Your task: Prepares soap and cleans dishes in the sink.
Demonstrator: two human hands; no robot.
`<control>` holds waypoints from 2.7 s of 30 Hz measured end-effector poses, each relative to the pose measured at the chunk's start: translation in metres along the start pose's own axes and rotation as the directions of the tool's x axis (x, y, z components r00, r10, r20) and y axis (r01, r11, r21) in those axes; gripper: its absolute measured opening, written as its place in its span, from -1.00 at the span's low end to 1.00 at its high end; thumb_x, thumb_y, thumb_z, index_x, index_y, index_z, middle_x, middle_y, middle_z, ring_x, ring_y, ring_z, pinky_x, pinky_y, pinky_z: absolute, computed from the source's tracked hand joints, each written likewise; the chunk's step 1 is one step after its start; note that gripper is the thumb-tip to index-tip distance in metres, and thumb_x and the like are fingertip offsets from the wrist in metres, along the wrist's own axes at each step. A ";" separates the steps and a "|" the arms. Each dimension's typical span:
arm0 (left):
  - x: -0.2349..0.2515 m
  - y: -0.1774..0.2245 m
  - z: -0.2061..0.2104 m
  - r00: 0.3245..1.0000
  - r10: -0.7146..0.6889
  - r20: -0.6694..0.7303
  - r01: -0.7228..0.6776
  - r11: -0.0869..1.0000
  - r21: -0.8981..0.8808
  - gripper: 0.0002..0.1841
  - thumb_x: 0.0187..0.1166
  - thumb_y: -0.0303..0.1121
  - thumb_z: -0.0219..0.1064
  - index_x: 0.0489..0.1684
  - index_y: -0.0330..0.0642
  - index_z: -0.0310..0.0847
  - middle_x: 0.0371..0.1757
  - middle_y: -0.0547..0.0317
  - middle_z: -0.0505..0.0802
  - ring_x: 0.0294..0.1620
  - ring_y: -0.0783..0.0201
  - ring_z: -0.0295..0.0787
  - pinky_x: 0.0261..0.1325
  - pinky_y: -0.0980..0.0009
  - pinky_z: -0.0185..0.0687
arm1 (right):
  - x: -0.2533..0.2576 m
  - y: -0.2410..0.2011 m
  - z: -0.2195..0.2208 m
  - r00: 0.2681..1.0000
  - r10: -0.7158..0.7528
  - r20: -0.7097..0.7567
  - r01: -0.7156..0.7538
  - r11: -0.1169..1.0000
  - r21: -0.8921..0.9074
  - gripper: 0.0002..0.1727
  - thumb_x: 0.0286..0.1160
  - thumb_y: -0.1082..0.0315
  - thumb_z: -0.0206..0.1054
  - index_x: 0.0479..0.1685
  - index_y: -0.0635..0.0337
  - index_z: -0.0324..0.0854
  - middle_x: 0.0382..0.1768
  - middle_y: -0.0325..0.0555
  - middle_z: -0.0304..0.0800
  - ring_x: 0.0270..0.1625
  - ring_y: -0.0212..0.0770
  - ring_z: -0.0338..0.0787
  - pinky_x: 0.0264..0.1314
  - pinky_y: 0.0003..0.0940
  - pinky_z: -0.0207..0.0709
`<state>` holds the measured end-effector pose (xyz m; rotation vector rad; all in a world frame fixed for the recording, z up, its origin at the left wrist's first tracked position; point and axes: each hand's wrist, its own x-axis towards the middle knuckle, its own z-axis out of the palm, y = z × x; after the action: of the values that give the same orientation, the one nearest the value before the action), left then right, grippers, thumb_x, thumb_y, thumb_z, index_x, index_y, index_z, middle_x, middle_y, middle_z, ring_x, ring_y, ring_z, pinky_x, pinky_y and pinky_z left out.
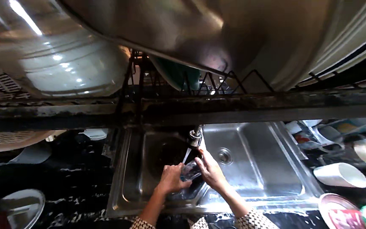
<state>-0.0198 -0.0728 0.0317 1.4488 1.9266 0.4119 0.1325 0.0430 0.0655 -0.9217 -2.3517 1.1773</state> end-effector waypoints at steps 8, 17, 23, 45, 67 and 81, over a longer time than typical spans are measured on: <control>0.002 0.010 -0.021 0.993 0.072 0.099 -0.065 0.995 -0.072 -0.36 0.33 0.05 0.56 0.23 -0.26 0.63 -0.01 -0.15 0.87 0.11 -0.11 0.82 0.26 -0.24 0.55 | 0.004 -0.009 -0.029 0.986 0.166 -0.009 -0.160 0.936 -0.314 -0.41 0.76 -0.11 0.05 -0.09 0.31 0.69 -0.45 0.16 0.77 -0.24 0.22 0.83 -0.15 0.23 0.60; 0.000 -0.002 -0.034 0.893 0.333 0.303 -0.002 0.677 -0.736 -0.45 0.26 -0.30 0.59 0.24 -0.31 0.58 0.00 0.24 0.86 0.02 0.49 0.79 0.23 0.39 0.72 | 0.005 0.001 -0.038 0.944 -0.323 -0.064 0.312 0.940 -0.134 -0.51 0.75 0.06 0.03 -0.30 0.28 0.67 -0.70 -0.17 0.53 -0.63 -0.29 0.56 -0.52 -0.31 0.45; 0.007 -0.016 -0.042 0.832 0.338 0.439 0.106 0.680 -0.725 -0.61 0.27 -0.33 0.55 0.06 -0.18 0.62 -0.16 0.41 0.87 -0.13 0.55 0.81 0.08 0.47 0.76 | 0.000 -0.002 -0.068 0.903 -0.353 0.246 0.350 0.935 0.059 -0.72 0.65 0.26 0.28 0.12 0.22 0.76 -0.04 0.06 0.78 -0.06 -0.22 0.77 0.02 -0.38 0.68; 0.011 -0.008 -0.039 0.825 0.328 0.460 0.071 0.747 -0.661 -0.54 0.34 -0.44 0.54 0.22 -0.32 0.56 -0.02 0.22 0.85 -0.02 0.49 0.78 0.20 0.41 0.72 | -0.005 0.006 -0.079 0.892 -0.368 0.261 0.298 0.915 0.272 -0.76 0.51 0.38 0.36 0.06 0.27 0.75 0.14 0.00 0.72 0.17 -0.36 0.74 0.18 -0.52 0.69; 0.007 -0.006 -0.035 0.845 0.370 0.386 0.001 0.721 -0.693 -0.42 0.28 -0.39 0.57 0.33 -0.36 0.54 0.09 0.14 0.84 0.08 0.45 0.77 0.28 0.38 0.69 | -0.009 0.003 -0.084 0.882 -0.406 0.241 0.313 0.885 0.343 -0.75 0.46 0.42 0.34 0.06 0.20 0.77 0.15 -0.07 0.69 0.22 -0.40 0.69 0.20 -0.55 0.66; 0.005 -0.008 -0.031 0.774 0.519 0.364 -0.031 0.605 -0.796 -0.29 0.18 -0.07 0.64 0.32 -0.26 0.55 0.06 0.32 0.88 0.09 0.52 0.79 0.25 0.46 0.70 | -0.016 -0.005 -0.078 0.791 -0.560 0.246 0.388 0.771 0.505 -0.78 0.59 0.35 0.25 0.11 0.10 0.68 0.22 -0.17 0.64 0.38 -0.39 0.60 0.43 -0.48 0.54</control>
<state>-0.0472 -0.0659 0.0476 1.1025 0.8207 0.7355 0.1861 0.0745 0.1156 0.0963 -2.2380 1.6490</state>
